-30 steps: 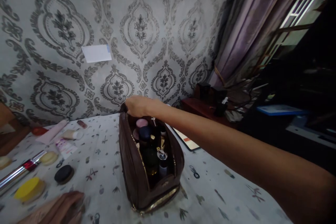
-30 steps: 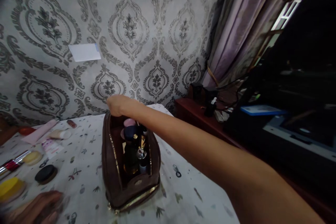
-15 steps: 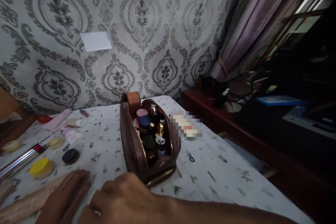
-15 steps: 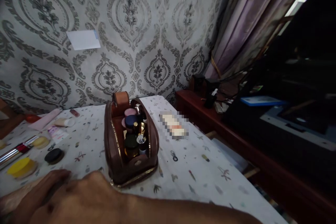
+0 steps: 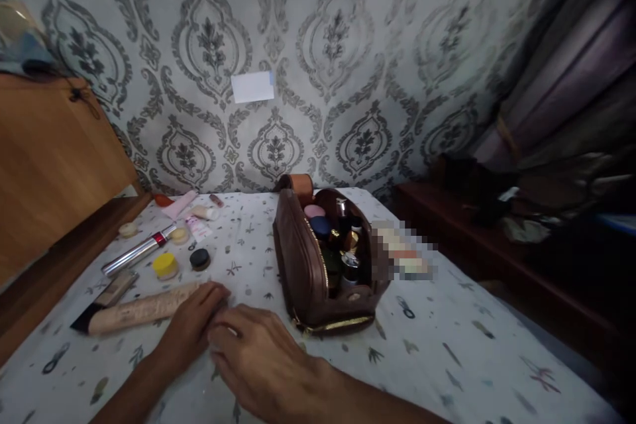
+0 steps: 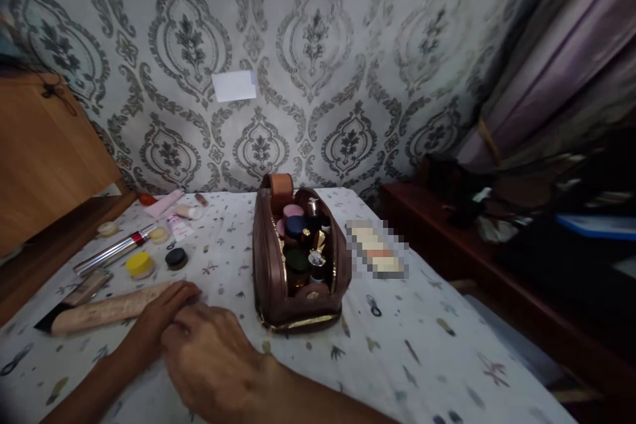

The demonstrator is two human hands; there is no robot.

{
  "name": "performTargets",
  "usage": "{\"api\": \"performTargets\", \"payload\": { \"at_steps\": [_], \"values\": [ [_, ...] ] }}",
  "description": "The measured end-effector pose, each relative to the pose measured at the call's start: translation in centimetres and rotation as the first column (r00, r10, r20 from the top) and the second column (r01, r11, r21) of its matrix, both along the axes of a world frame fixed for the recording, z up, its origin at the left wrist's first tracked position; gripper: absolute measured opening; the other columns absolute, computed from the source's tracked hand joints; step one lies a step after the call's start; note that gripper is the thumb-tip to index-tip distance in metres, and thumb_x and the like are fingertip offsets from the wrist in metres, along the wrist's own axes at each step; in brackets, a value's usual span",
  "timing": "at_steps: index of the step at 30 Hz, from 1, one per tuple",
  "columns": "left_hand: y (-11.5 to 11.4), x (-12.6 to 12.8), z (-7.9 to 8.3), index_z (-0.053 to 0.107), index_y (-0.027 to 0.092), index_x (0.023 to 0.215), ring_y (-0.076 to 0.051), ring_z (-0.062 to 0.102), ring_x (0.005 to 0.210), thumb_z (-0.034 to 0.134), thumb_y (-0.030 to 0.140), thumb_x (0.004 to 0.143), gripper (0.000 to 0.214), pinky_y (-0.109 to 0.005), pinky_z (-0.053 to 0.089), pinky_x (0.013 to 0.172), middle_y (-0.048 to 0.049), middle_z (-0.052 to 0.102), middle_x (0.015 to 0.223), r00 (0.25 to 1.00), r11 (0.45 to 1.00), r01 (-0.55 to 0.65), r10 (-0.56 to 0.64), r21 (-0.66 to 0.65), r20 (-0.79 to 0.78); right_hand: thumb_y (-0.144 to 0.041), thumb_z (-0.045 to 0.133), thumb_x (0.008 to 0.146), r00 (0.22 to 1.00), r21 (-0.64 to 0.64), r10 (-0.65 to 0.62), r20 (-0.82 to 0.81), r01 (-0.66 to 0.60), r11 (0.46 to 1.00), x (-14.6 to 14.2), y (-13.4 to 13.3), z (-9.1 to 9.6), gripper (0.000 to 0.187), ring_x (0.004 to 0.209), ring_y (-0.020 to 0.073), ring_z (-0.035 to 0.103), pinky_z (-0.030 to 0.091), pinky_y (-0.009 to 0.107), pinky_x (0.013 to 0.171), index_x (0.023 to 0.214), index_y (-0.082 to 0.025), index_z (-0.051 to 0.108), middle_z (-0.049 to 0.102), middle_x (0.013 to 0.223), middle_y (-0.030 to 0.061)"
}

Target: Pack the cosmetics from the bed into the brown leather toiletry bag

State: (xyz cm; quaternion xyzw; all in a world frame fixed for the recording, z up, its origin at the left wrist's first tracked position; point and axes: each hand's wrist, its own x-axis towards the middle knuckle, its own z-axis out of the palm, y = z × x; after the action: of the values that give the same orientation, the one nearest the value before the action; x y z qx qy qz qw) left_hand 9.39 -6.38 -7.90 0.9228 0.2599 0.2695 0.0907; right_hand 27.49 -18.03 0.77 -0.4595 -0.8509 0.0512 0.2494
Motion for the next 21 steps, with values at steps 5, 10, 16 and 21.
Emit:
{"api": "performTargets", "payload": {
  "at_steps": [5,10,16,21],
  "values": [
    [-0.2,0.3,0.2,0.064,0.023,0.108,-0.019,0.068,0.097,0.043,0.034,0.098,0.025,-0.028,0.056,0.084,-0.0075,0.07,0.107,1.0,0.997,-0.01,0.008,0.078,0.016,-0.014,0.045,0.095,0.979,0.177,-0.204,-0.011,0.203,0.963,4.9,1.2,6.2,0.02,0.087,0.0169,0.062,0.049,0.026,0.075,0.097,-0.015,0.065,0.068,0.094,0.0075],
    [-0.5,0.5,0.7,0.066,0.024,0.104,-0.017,0.07,0.089,0.043,0.04,0.098,0.028,-0.025,0.057,0.079,-0.0046,0.071,0.1,1.0,0.994,-0.016,0.014,0.109,0.026,-0.015,0.041,0.097,0.762,0.164,-0.574,0.299,0.551,0.818,11.0,5.4,10.6,0.027,0.101,0.0232,0.063,0.048,0.029,0.08,0.104,-0.014,0.067,0.068,0.108,0.0137],
    [-0.2,0.5,0.4,0.065,0.025,0.105,-0.019,0.069,0.093,0.044,0.041,0.098,0.027,-0.026,0.056,0.082,-0.0035,0.071,0.101,0.999,0.984,0.0,-0.007,0.176,0.041,-0.008,0.047,0.091,0.612,0.014,-0.386,0.691,0.522,0.853,13.5,9.5,9.4,0.029,0.115,0.0291,0.061,0.049,0.036,0.091,0.111,-0.01,0.068,0.067,0.118,0.0189],
    [-0.2,0.8,0.8,0.064,0.025,0.103,-0.016,0.069,0.089,0.046,0.039,0.098,0.023,-0.022,0.056,0.079,-0.0021,0.07,0.098,0.996,0.972,0.045,-0.063,0.231,0.07,-0.011,0.058,0.088,0.596,-0.093,-0.309,0.741,0.547,0.832,13.9,10.7,8.6,0.027,0.113,0.0304,0.064,0.051,0.038,0.093,0.112,-0.007,0.069,0.069,0.115,0.0212]
  ]
}}
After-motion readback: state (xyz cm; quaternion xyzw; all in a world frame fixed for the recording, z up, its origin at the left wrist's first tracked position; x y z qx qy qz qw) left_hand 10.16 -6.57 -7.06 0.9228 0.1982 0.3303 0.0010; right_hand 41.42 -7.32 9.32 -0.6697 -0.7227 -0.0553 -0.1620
